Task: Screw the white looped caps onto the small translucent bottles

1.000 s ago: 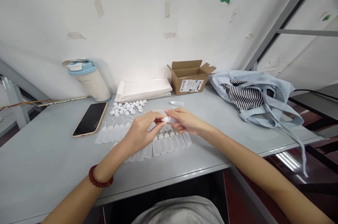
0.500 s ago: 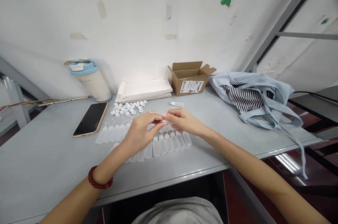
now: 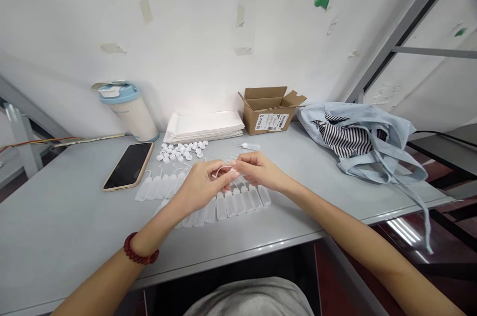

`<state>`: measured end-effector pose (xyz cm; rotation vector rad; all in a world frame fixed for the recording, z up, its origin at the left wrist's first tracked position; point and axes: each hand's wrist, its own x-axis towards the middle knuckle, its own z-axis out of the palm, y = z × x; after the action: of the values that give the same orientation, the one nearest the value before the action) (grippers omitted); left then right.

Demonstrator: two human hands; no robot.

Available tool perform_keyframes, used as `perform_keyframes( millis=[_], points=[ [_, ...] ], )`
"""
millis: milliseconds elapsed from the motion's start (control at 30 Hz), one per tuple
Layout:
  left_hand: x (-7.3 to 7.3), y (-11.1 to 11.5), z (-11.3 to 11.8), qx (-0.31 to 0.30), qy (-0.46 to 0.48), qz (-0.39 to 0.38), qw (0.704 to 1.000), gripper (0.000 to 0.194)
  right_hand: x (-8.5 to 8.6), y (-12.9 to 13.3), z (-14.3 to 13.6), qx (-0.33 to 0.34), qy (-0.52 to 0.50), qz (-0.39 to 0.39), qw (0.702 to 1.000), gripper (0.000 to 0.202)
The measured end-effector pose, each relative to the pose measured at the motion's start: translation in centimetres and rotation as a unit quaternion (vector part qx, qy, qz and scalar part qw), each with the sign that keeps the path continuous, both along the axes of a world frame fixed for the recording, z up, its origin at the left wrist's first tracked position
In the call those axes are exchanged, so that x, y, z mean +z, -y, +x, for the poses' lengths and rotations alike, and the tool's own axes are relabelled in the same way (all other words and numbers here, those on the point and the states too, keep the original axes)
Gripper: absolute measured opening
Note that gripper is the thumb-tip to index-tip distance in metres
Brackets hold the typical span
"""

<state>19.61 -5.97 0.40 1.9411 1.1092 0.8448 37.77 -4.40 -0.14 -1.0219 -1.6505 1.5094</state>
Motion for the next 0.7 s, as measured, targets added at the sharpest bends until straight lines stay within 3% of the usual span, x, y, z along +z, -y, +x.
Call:
perform_keyframes(
  millis=[133,200,367,567,700],
  points=[
    [-0.9,0.1,0.0,-0.006,-0.021,0.189,0.982,0.017,0.4,0.0,0.2,0.037,-0.012,-0.070,0.997,0.048],
    [-1.1,0.1,0.0,-0.016,-0.024,0.216,0.976,0.015,0.4,-0.2,0.3,0.052,-0.009,-0.091,0.994,0.048],
    [-0.5,-0.1,0.1,-0.009,0.025,0.077,0.997,0.015,0.1,-0.2,0.2,0.034,-0.006,-0.063,0.997,0.046],
    [0.5,0.0,0.2,0.010,0.056,-0.062,0.996,0.025,-0.4,0.2,-0.2,-0.040,0.083,0.140,0.986,0.050],
    [0.4,0.1,0.2,-0.025,0.053,-0.115,0.992,0.037,-0.8,0.2,-0.3,-0.064,0.113,0.193,0.973,0.049]
  ],
)
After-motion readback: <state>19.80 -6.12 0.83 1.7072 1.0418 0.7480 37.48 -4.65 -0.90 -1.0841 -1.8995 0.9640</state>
